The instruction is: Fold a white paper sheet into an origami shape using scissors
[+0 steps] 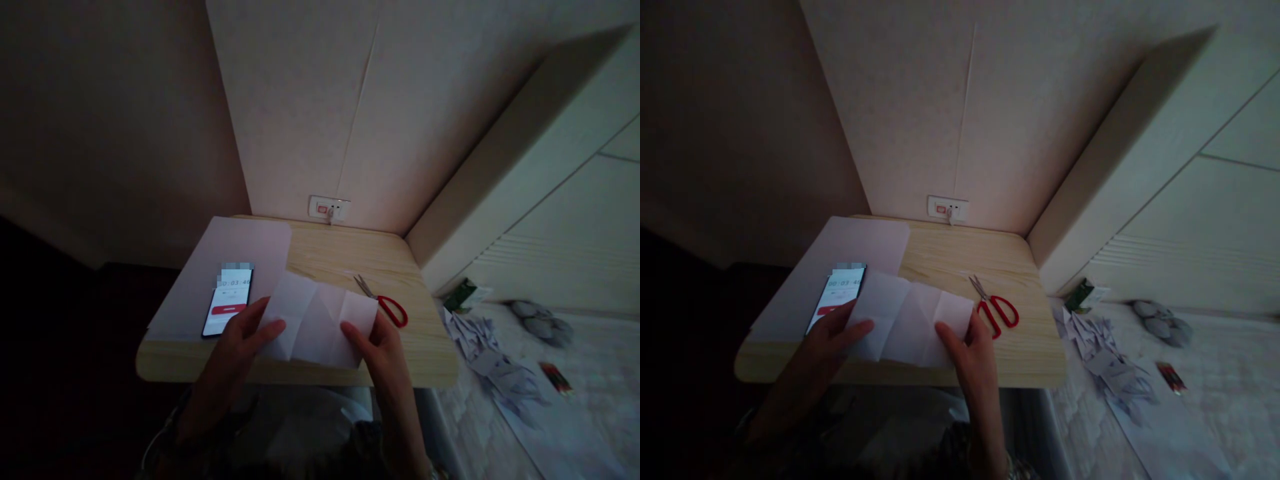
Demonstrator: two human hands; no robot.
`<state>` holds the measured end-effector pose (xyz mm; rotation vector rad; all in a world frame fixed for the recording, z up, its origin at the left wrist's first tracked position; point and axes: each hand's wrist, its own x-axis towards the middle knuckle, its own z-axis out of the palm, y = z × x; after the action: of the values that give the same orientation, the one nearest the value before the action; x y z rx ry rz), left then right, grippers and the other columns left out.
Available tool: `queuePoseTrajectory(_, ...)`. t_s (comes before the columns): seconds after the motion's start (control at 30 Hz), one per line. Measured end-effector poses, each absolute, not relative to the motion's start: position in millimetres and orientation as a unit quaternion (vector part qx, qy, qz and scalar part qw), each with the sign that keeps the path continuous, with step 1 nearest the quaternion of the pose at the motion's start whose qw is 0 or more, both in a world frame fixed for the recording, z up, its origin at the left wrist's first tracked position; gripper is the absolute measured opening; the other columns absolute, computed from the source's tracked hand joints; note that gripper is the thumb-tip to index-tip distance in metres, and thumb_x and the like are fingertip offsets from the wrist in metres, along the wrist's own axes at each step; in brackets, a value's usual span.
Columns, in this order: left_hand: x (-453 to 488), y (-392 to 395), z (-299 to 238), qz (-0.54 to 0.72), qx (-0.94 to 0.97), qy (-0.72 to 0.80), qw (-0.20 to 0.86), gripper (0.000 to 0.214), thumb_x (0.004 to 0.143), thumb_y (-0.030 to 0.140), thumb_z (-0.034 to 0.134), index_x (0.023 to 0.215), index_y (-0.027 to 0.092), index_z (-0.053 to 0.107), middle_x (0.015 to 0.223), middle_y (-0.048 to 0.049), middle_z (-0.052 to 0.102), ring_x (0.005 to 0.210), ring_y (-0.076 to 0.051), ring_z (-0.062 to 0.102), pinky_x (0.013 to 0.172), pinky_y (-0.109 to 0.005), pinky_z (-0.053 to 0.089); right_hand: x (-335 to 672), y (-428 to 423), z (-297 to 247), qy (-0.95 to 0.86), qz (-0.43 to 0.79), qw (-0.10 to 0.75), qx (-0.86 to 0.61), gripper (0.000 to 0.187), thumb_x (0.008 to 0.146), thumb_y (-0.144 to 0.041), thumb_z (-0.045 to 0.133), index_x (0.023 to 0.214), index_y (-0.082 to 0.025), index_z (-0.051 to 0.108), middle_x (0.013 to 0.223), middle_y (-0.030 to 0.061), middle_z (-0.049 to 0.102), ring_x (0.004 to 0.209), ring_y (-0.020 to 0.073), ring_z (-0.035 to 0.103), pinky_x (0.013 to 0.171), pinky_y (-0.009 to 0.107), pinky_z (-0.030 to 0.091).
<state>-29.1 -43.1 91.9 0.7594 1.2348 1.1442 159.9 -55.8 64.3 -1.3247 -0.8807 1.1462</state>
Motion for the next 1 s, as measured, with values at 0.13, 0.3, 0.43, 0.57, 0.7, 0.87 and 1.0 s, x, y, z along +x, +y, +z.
queuePoseTrajectory(0.13,-30,-45,92,0.432,0.36,0.554,0.614,0.031,0.057,0.03,0.08,0.084,0.016,0.073,0.073,-0.0054,0.075,0.066,-0.024,0.068,0.059,-0.029,0.05,166,-58,63,-0.436,0.432,0.518,-0.595,0.026,0.066,-0.031,0.075,0.088,-0.021,0.068,0.083,0.0053,0.074,0.075,0.0251,0.068,0.066,0.036,0.054)
queuePoseTrajectory(0.3,-24,-47,86,0.382,0.379,0.602,0.59,0.028,0.058,0.034,0.08,0.075,0.014,0.071,0.068,-0.0068,0.074,0.064,-0.025,0.068,0.056,-0.031,0.05,164,-61,71,-0.513,0.299,0.476,-0.648,0.024,0.068,-0.03,0.072,0.088,-0.019,0.065,0.084,0.0076,0.07,0.078,0.0267,0.064,0.071,0.039,0.051)
queuePoseTrajectory(0.43,-17,-45,82,0.429,0.311,0.628,0.57,0.036,0.057,0.027,0.082,0.086,0.013,0.068,0.078,-0.0078,0.075,0.071,-0.025,0.069,0.062,-0.033,0.053,165,-61,74,-0.465,0.357,0.528,-0.614,0.032,0.067,-0.031,0.074,0.094,-0.021,0.061,0.085,0.0046,0.071,0.077,0.0241,0.065,0.068,0.035,0.052)
queuePoseTrajectory(0.57,-7,-44,81,0.51,0.234,0.613,0.557,0.042,0.058,0.024,0.082,0.095,0.016,0.064,0.089,-0.0058,0.075,0.082,-0.023,0.069,0.069,-0.031,0.053,164,-58,67,-0.333,0.496,0.628,-0.498,0.04,0.068,-0.035,0.077,0.102,-0.024,0.06,0.087,0.0017,0.073,0.076,0.0193,0.067,0.067,0.03,0.053)
queuePoseTrajectory(0.7,3,-48,79,0.535,0.218,0.596,0.558,0.04,0.061,0.027,0.08,0.097,0.017,0.064,0.093,-0.0043,0.074,0.087,-0.022,0.068,0.072,-0.03,0.053,153,-55,62,-0.29,0.547,0.655,-0.434,0.047,0.063,-0.047,0.078,0.102,-0.023,0.066,0.094,0.0058,0.075,0.084,0.024,0.069,0.07,0.036,0.056)
queuePoseTrajectory(0.87,0,-53,80,0.498,0.275,0.576,0.587,0.035,0.055,0.028,0.082,0.084,0.015,0.069,0.077,-0.0042,0.075,0.076,-0.024,0.068,0.063,-0.028,0.052,148,-56,70,-0.332,0.515,0.615,-0.496,0.039,0.069,-0.042,0.074,0.102,-0.022,0.069,0.089,0.0055,0.077,0.09,0.0269,0.069,0.078,0.039,0.056)
queuePoseTrajectory(1.0,-15,-51,88,0.463,0.332,0.563,0.598,0.035,0.055,0.031,0.081,0.086,0.017,0.073,0.082,-0.0061,0.077,0.077,-0.025,0.069,0.063,-0.028,0.051,159,-59,73,-0.349,0.495,0.598,-0.525,0.031,0.07,-0.037,0.075,0.097,-0.022,0.071,0.082,0.0043,0.077,0.077,0.025,0.07,0.07,0.036,0.056)
